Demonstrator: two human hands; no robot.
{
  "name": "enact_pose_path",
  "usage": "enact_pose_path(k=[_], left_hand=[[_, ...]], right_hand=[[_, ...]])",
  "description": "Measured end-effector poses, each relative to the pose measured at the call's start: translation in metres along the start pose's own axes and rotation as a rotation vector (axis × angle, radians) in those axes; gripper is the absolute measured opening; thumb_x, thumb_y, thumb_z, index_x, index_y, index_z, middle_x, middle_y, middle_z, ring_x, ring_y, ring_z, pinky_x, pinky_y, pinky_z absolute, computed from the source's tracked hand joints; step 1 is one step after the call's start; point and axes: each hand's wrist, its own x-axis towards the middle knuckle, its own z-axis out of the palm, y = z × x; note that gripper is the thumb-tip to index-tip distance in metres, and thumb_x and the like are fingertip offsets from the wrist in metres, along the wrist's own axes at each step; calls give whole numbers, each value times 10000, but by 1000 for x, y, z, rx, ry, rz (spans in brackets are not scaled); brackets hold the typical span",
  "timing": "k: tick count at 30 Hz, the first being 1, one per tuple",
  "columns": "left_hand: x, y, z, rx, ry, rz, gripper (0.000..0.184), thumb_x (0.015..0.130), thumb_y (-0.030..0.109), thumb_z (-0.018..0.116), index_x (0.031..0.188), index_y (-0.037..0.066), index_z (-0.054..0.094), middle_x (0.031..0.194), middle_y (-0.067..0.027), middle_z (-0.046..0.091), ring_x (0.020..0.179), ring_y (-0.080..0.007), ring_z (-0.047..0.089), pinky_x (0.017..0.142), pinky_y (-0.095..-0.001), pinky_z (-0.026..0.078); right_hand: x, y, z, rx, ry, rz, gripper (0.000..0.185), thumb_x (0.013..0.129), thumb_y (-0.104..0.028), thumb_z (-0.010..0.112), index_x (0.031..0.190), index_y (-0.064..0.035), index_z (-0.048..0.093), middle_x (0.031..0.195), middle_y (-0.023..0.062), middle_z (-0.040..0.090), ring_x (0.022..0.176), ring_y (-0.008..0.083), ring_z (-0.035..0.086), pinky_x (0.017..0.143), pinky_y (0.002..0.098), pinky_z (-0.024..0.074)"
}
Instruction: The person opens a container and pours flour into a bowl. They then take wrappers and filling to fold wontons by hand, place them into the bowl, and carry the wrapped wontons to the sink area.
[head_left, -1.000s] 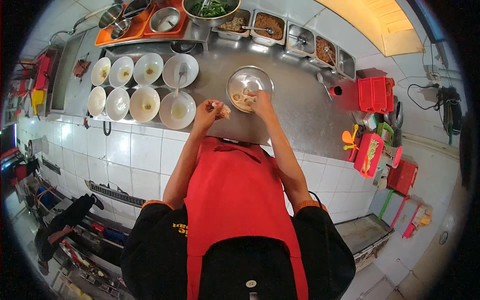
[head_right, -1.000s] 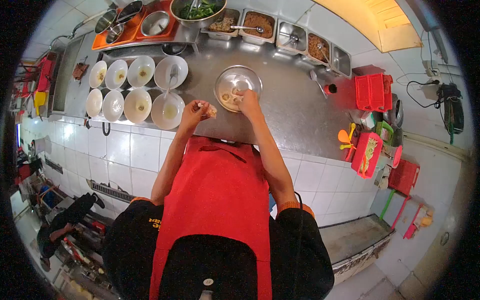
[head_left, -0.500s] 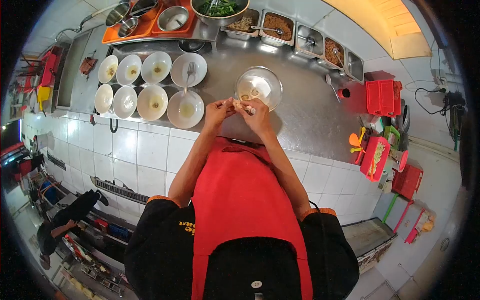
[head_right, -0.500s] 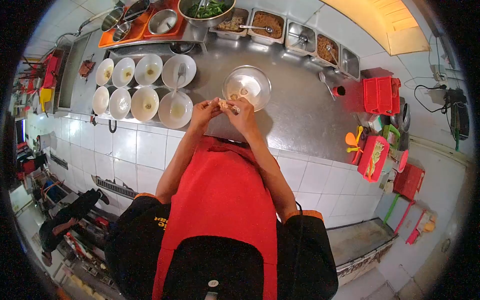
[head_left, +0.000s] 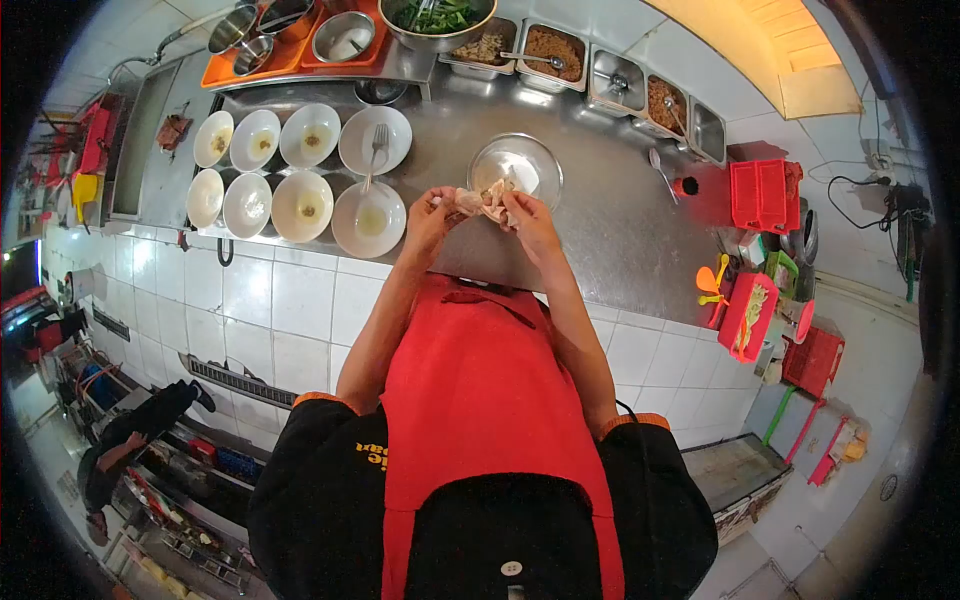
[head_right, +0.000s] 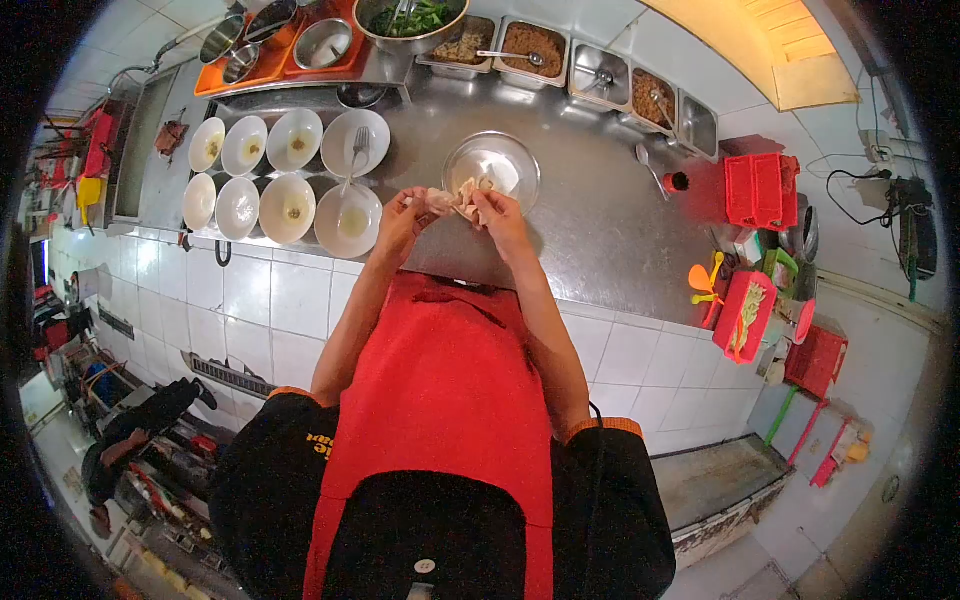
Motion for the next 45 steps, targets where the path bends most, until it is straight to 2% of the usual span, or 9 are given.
enact_pose_path(k=[4,11,14,23,27,29,32,35,45], left_hand=[[-1,5,1,-109,-91,-113,272,981,250,578,1133,27,539,1069,-79,639,974,-187,646,885,-348,533],[5,-9,-2,-196,-178,-191,249,951,192,625,1132,39,547,1066,-74,643,978,-180,639,909,-338,518],[4,-9,-1,-141,-130,-180,242,931,139,648,1122,30,546,1033,-85,650,955,-179,645,869,-317,535],[2,-6,6,-150,-120,-119,229,914,85,658,1100,18,542,988,-91,661,882,-171,659,786,-287,544],[-1,-2,10,-188,-149,-132,249,907,105,673,1109,17,557,975,-78,662,863,-156,655,759,-280,543],[-4,0,12,188,-166,-48,284,905,152,686,1125,15,571,969,-64,659,851,-143,648,763,-284,544],[-11,7,21,324,-287,7,242,944,191,636,1116,29,583,994,-52,637,883,-132,625,773,-305,547],[-11,6,20,26,-261,-130,279,958,221,616,1149,22,572,998,-53,636,879,-141,628,786,-304,544],[-3,4,-10,-71,-152,-164,269,963,255,605,1109,31,569,966,-52,633,886,-175,643,838,-347,537]], right_hand=[[0,-8,-10,194,-51,87,177,956,-163,605,1089,-51,636,908,-10,646,703,64,559,604,217,422],[-8,-19,-6,45,-72,-53,340,907,-131,656,1235,-57,606,937,34,668,719,85,580,628,242,459],[-8,-15,2,-365,-58,-312,397,879,-141,685,1261,-67,605,948,56,678,795,124,619,716,275,503],[-8,-16,8,-565,-15,-345,303,881,-150,684,1156,-27,661,877,58,677,810,136,628,761,270,509],[-6,-10,1,-156,15,-157,258,905,-135,669,1116,13,660,838,18,650,724,91,580,660,253,482],[-6,-8,-2,9,5,-77,251,913,-132,666,1111,22,656,834,5,638,700,72,557,624,247,465],[-11,-11,0,212,43,59,275,913,-131,674,1141,19,639,839,-3,621,680,54,525,589,240,433],[-16,-21,4,267,4,71,282,907,-135,685,1140,14,633,874,3,624,702,59,536,597,229,433],[7,-21,-29,-403,245,-105,215,863,-221,740,849,-9,703,725,-15,612,652,67,512,601,232,411]])
